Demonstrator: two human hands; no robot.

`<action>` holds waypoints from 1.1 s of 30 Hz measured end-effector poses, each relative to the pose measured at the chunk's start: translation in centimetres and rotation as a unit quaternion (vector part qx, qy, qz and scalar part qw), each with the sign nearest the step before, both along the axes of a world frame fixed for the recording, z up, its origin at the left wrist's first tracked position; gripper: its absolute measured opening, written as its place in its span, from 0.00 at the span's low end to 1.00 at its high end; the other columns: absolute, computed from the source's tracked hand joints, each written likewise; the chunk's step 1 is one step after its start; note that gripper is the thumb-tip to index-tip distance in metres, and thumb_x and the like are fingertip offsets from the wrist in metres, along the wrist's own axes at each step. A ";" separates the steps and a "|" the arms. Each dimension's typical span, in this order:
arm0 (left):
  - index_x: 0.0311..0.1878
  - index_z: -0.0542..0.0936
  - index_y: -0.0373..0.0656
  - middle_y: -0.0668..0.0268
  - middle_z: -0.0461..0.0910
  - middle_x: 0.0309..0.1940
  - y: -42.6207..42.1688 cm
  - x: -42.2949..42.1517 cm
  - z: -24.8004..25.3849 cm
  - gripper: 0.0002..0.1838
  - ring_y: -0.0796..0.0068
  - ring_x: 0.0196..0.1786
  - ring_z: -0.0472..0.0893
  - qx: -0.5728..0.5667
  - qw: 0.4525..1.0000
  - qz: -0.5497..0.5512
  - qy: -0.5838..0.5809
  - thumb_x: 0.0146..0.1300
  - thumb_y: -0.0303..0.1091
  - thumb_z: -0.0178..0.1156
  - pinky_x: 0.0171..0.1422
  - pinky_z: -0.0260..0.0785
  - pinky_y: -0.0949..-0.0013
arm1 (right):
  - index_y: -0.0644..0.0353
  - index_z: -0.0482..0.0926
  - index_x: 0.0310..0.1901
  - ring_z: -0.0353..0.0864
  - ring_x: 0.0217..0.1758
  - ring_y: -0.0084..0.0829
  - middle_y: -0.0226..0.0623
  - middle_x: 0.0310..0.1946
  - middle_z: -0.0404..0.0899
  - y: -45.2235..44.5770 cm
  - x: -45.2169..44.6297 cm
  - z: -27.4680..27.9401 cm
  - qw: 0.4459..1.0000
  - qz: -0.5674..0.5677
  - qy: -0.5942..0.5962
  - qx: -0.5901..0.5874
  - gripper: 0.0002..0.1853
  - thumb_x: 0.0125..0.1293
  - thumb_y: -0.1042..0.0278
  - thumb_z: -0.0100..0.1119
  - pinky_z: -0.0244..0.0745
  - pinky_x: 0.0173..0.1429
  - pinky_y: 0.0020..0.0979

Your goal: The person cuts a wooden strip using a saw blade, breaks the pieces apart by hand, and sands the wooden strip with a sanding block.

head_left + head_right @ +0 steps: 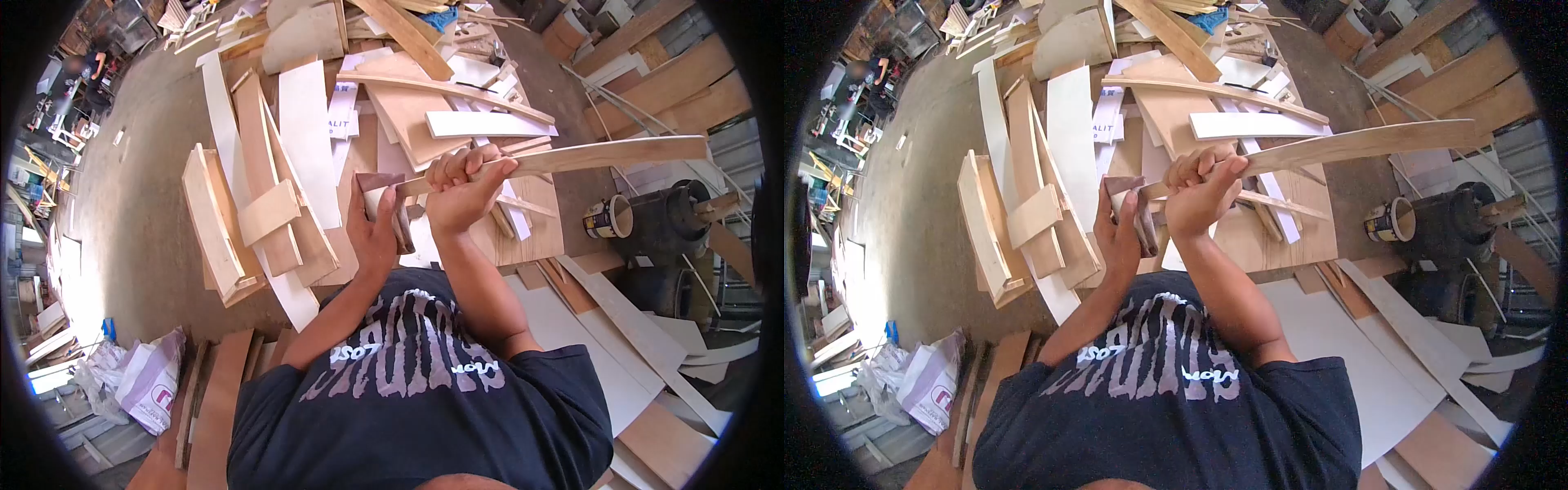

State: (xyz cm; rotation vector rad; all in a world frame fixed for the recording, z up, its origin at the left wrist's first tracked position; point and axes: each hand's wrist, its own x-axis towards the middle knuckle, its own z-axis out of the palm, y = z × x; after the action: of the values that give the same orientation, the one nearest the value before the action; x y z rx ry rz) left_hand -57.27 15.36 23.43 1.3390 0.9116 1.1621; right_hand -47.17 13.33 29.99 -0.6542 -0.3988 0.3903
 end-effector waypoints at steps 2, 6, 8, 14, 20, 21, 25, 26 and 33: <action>0.71 0.64 0.29 0.56 0.79 0.52 1.6 -0.3 0.6 0.31 0.72 0.52 0.77 -0.033 0.999 -0.010 -0.023 0.71 0.36 0.59 0.61 0.68 0.70 | 0.50 0.59 0.29 0.46 0.12 0.21 0.24 0.12 0.50 0.6 -0.4 -0.1 1.000 -0.009 0.014 -0.018 0.30 0.72 0.28 0.38 0.47 0.19 0.28; 0.70 0.65 0.29 0.56 0.80 0.52 2.8 -0.1 -0.3 0.30 0.72 0.53 0.76 -0.023 0.999 0.019 -0.021 0.71 0.36 0.59 0.64 0.65 0.70 | 0.50 0.58 0.29 0.46 0.12 0.20 0.24 0.13 0.50 0.4 -1.2 -1.3 0.999 0.033 -0.027 -0.021 0.31 0.72 0.28 0.39 0.46 0.19 0.27; 0.69 0.67 0.29 0.61 0.81 0.51 2.2 -0.1 -1.9 0.28 0.74 0.52 0.77 0.009 0.998 0.048 0.040 0.72 0.35 0.57 0.62 0.66 0.71 | 0.50 0.58 0.29 0.46 0.12 0.20 0.24 0.13 0.51 2.0 -0.3 -0.7 0.999 0.020 -0.006 -0.031 0.30 0.72 0.28 0.39 0.46 0.19 0.27; 0.73 0.64 0.32 0.57 0.79 0.54 3.9 0.0 -1.3 0.31 0.73 0.54 0.76 -0.051 0.997 0.046 -0.026 0.72 0.38 0.57 0.60 0.68 0.71 | 0.50 0.59 0.28 0.46 0.12 0.20 0.24 0.13 0.50 2.1 -1.1 -1.0 0.999 0.027 0.041 -0.016 0.30 0.72 0.29 0.41 0.46 0.17 0.27; 0.73 0.63 0.31 0.56 0.76 0.58 2.7 -0.2 -1.4 0.32 0.73 0.57 0.74 -0.067 0.998 0.003 -0.008 0.72 0.40 0.57 0.63 0.66 0.71 | 0.50 0.59 0.27 0.48 0.12 0.21 0.24 0.13 0.51 3.6 -0.7 -0.9 0.995 0.004 0.091 -0.036 0.30 0.71 0.30 0.45 0.47 0.17 0.28; 0.73 0.60 0.28 0.52 0.74 0.61 3.1 -0.5 -1.8 0.36 0.70 0.60 0.74 -0.114 0.993 -0.001 -0.038 0.71 0.41 0.59 0.65 0.66 0.69 | 0.50 0.59 0.27 0.48 0.12 0.21 0.24 0.12 0.51 3.3 -1.2 -1.4 0.992 0.013 0.120 -0.048 0.30 0.71 0.30 0.45 0.47 0.17 0.27; 0.74 0.61 0.29 0.54 0.75 0.61 3.2 -1.0 -2.9 0.34 0.70 0.59 0.74 -0.133 0.990 -0.010 -0.052 0.72 0.41 0.58 0.66 0.66 0.69 | 0.52 0.58 0.27 0.51 0.13 0.21 0.24 0.14 0.52 2.7 -1.7 -2.6 0.995 0.030 0.085 -0.035 0.31 0.70 0.31 0.50 0.46 0.18 0.28; 0.74 0.61 0.30 0.55 0.75 0.60 2.8 -1.0 -2.4 0.34 0.72 0.58 0.74 -0.084 0.996 -0.005 -0.015 0.72 0.39 0.57 0.65 0.66 0.70 | 0.52 0.59 0.27 0.51 0.13 0.21 0.24 0.14 0.52 3.4 -1.2 -2.5 0.994 0.013 0.102 -0.034 0.31 0.70 0.31 0.49 0.46 0.18 0.28; 0.71 0.66 0.34 0.60 0.76 0.57 2.8 -1.0 -2.2 0.28 0.74 0.56 0.74 -0.124 0.989 -0.005 -0.078 0.73 0.40 0.53 0.63 0.65 0.71 | 0.52 0.59 0.28 0.54 0.13 0.22 0.24 0.14 0.52 1.9 -1.3 -2.4 0.996 0.045 0.066 -0.042 0.30 0.71 0.30 0.47 0.50 0.18 0.28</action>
State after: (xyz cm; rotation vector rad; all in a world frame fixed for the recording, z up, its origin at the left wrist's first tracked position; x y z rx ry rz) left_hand -58.30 18.19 21.21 1.0363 0.9033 1.0894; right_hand -48.50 15.21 27.61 -0.6896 -0.2873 0.5360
